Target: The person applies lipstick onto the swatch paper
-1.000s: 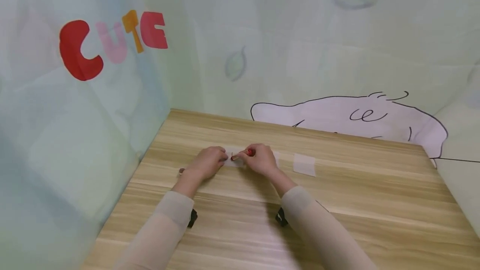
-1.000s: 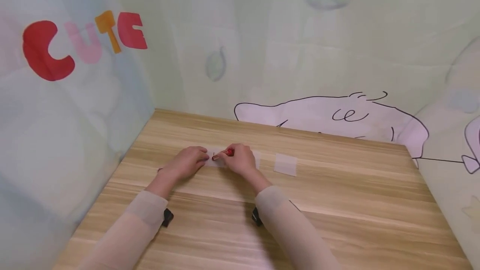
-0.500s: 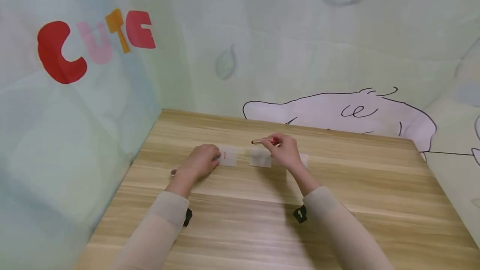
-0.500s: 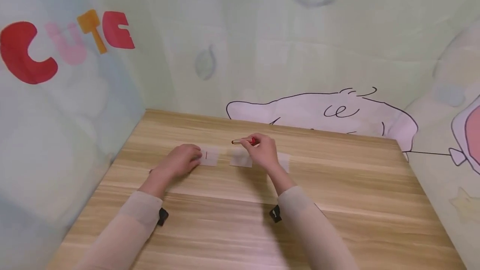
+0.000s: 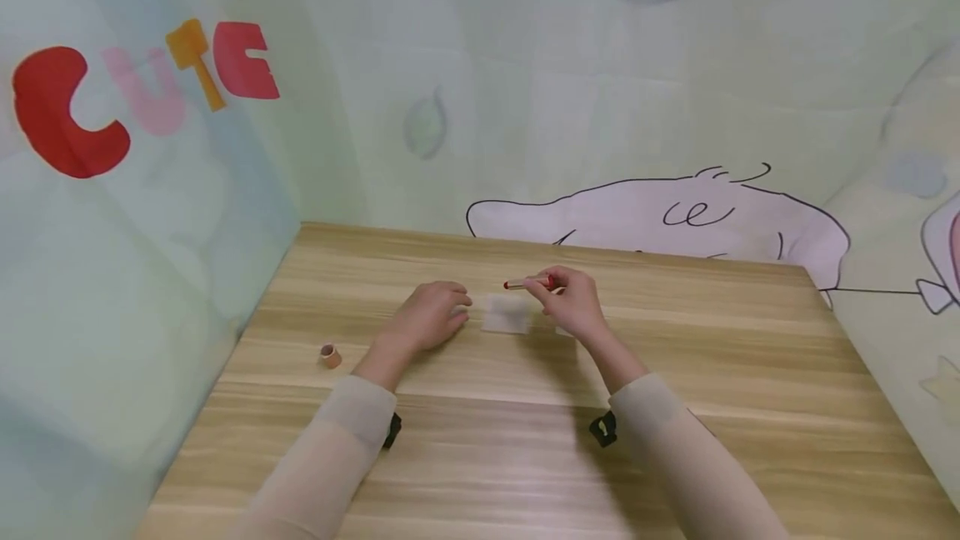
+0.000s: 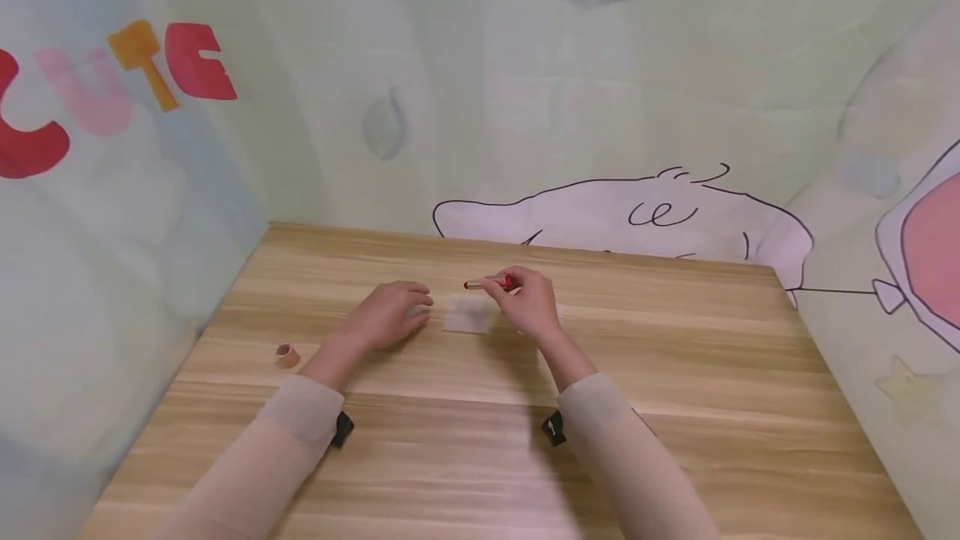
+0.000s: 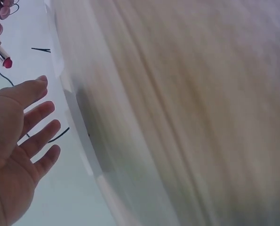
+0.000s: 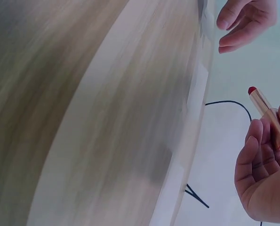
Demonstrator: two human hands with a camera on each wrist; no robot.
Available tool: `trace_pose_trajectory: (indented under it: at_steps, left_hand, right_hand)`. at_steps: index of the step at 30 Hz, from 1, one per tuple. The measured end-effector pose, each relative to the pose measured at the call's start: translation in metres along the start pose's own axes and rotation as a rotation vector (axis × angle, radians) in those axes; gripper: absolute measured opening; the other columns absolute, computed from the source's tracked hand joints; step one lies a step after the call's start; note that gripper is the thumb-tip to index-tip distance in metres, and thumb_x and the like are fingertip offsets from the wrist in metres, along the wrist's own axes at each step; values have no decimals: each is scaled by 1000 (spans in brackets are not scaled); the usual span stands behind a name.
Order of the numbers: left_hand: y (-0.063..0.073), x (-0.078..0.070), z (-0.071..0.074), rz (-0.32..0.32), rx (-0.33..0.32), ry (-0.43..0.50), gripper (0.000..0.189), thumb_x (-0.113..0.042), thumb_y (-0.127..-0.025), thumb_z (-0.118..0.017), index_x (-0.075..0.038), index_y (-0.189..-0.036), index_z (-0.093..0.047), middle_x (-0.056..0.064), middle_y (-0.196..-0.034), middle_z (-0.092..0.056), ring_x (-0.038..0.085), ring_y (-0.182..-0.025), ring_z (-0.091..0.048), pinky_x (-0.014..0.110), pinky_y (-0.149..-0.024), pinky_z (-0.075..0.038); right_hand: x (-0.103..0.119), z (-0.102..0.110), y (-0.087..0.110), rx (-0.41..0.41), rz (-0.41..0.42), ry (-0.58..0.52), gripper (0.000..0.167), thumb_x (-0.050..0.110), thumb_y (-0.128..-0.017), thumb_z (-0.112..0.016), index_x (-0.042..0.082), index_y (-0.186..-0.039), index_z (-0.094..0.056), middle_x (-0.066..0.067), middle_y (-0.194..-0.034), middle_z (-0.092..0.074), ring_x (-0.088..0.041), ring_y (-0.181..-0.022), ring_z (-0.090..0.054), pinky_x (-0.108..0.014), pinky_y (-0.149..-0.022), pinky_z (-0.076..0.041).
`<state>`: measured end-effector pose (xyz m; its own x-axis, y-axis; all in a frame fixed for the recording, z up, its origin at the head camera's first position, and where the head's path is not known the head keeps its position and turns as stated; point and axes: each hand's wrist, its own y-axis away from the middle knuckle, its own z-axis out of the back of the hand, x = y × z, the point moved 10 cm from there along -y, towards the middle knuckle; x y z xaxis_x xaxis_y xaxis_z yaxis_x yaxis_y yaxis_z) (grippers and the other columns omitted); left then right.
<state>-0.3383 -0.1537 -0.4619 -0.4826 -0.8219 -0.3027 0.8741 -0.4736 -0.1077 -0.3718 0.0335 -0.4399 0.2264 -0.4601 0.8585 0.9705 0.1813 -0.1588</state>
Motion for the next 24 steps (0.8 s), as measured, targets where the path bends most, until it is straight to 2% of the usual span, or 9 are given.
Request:
trace_pose_trajectory:
  at_steps: [9,16,24]
  left_hand:
    - [-10,-11,-10,-47,-9,-7,22,-16,-96,-70,-1,-112,-74,17,-127,-67,33,-122,-61,46,-109,-44]
    - [-12,-18,-15,-91,-21,-1,22,-14,-96,-70,0,-112,-75,15,-122,-70,31,-118,-63,45,-106,-47]
    - [-20,-27,-20,-106,18,4,22,-14,-96,-71,-1,-113,-75,16,-125,-68,31,-120,-63,43,-107,-47]
  right_hand:
    - [-9,8,1,-6,-12,-1,19,19,-92,-77,4,-86,-68,-2,-75,-62,-14,-63,-63,-26,-54,-56]
    - [-12,6,3,1,-36,3,18,20,-93,-76,4,-88,-70,-2,-76,-65,-17,-65,-64,-27,-55,-57]
    - [-18,4,2,-1,-40,7,19,21,-93,-77,4,-88,-70,-1,-76,-64,-12,-65,-62,-27,-55,-56]
